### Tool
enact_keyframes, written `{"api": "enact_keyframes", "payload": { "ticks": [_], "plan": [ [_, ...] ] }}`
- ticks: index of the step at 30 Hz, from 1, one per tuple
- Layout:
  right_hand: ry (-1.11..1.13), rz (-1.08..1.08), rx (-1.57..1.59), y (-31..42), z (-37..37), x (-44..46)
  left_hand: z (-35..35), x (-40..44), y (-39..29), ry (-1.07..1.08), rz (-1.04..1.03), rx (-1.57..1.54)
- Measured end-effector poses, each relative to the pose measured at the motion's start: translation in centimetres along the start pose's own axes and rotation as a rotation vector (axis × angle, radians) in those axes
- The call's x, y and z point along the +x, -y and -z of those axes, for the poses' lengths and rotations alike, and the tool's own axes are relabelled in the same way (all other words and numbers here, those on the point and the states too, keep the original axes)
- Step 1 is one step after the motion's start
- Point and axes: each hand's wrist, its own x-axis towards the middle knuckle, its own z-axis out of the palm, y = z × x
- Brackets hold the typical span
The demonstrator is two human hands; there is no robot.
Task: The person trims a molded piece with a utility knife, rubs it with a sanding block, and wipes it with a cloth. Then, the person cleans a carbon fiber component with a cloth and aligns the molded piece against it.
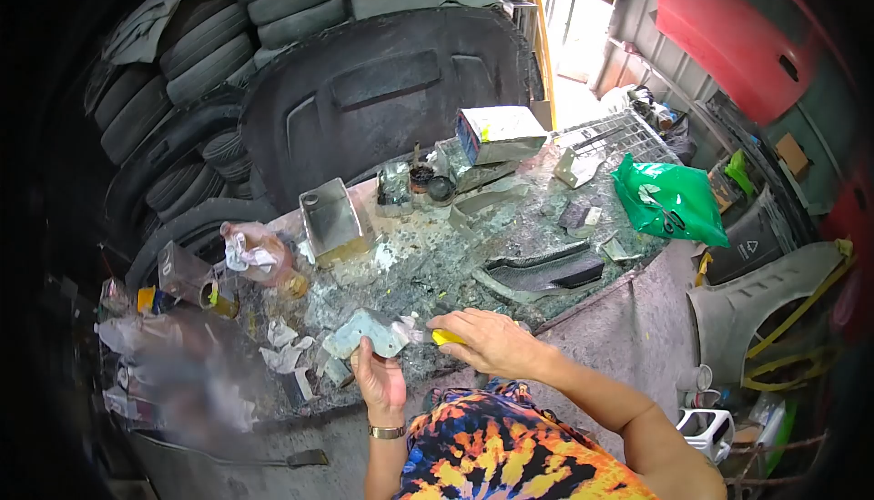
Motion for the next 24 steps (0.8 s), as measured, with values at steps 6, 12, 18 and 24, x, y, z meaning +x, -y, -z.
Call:
{"api": "enact_keyframes", "payload": {
  "ticks": [6,12,18,24],
  "plan": [
    [0.095,0.067,-0.073,1.7,-0.4,0.4,-0.5,-1.4,0.0,-0.018,0.01,0.015],
    [0.128,0.073,-0.277,2.2,0.0,-0.5,1.3,-1.4,1.2,0.027,-0.009,0.107],
    [0.046,0.018,-0.341,3.0,0.2,-0.9,-0.8,-1.9,1.5,-0.032,0.007,0.15],
    [-0.133,-0.006,-0.475,2.9,-1.1,-0.1,-2.5,-1.8,1.0,-0.051,0.031,0.147]
  ]
}}
